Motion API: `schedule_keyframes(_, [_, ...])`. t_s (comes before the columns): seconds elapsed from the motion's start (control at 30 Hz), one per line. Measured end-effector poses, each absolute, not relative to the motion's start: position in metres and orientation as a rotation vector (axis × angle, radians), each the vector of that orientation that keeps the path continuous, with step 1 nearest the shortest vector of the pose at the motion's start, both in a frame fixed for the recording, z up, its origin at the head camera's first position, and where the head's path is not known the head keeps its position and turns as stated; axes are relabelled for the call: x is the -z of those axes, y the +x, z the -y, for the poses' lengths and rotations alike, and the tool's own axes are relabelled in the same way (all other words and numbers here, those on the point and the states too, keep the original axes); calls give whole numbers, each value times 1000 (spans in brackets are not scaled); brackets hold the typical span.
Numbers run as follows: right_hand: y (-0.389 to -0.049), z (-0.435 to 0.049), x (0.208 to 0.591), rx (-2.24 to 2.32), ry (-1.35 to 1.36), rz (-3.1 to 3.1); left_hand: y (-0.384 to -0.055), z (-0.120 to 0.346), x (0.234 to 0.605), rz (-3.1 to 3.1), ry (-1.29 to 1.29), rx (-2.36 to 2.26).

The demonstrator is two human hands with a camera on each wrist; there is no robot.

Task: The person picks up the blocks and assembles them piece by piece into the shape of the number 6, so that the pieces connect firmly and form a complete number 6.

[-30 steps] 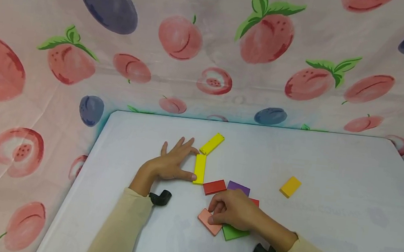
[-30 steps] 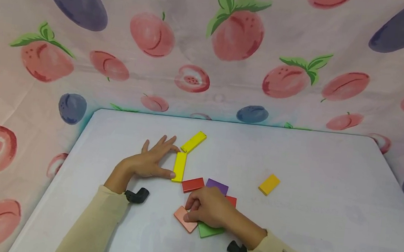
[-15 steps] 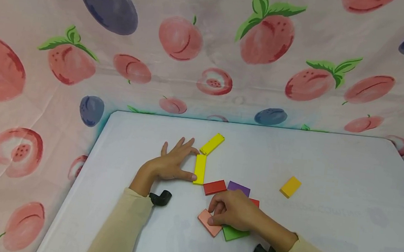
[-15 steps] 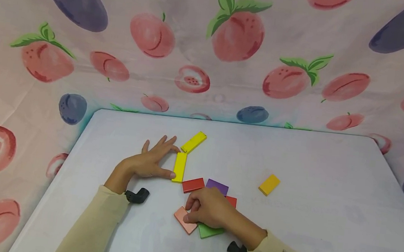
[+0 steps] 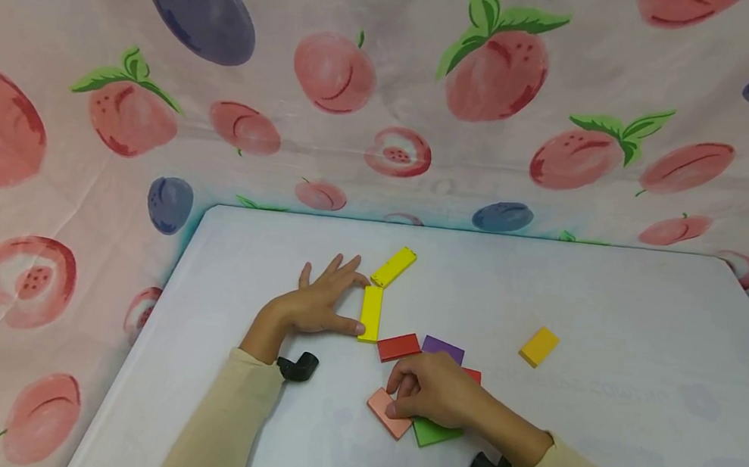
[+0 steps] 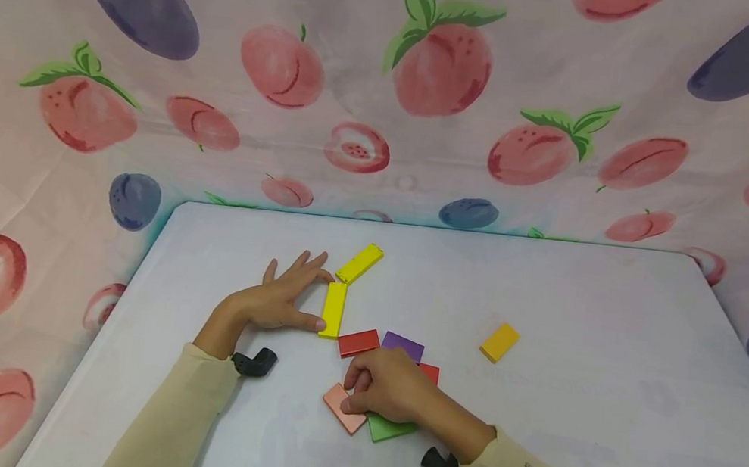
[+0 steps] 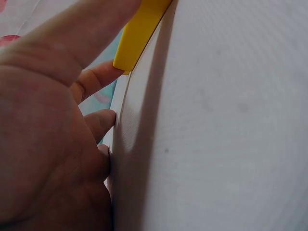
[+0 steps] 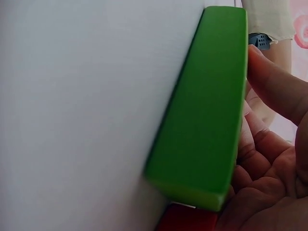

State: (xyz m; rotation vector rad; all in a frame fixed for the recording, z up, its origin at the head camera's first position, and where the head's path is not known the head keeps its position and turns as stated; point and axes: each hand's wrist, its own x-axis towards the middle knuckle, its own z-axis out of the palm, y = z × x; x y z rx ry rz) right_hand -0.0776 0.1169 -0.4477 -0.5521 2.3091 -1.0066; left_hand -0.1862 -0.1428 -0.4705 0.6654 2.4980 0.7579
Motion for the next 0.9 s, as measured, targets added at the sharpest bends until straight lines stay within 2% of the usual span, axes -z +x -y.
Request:
schedule_keyframes(0.57, [-76,-127,446,1047,-510,-2300,-185,142,469,-2487,659,-758])
schedule_keyframes(0.9, [-74,-156,430,1100,-428,-2360,-185,142,469,-2496,666,-753])
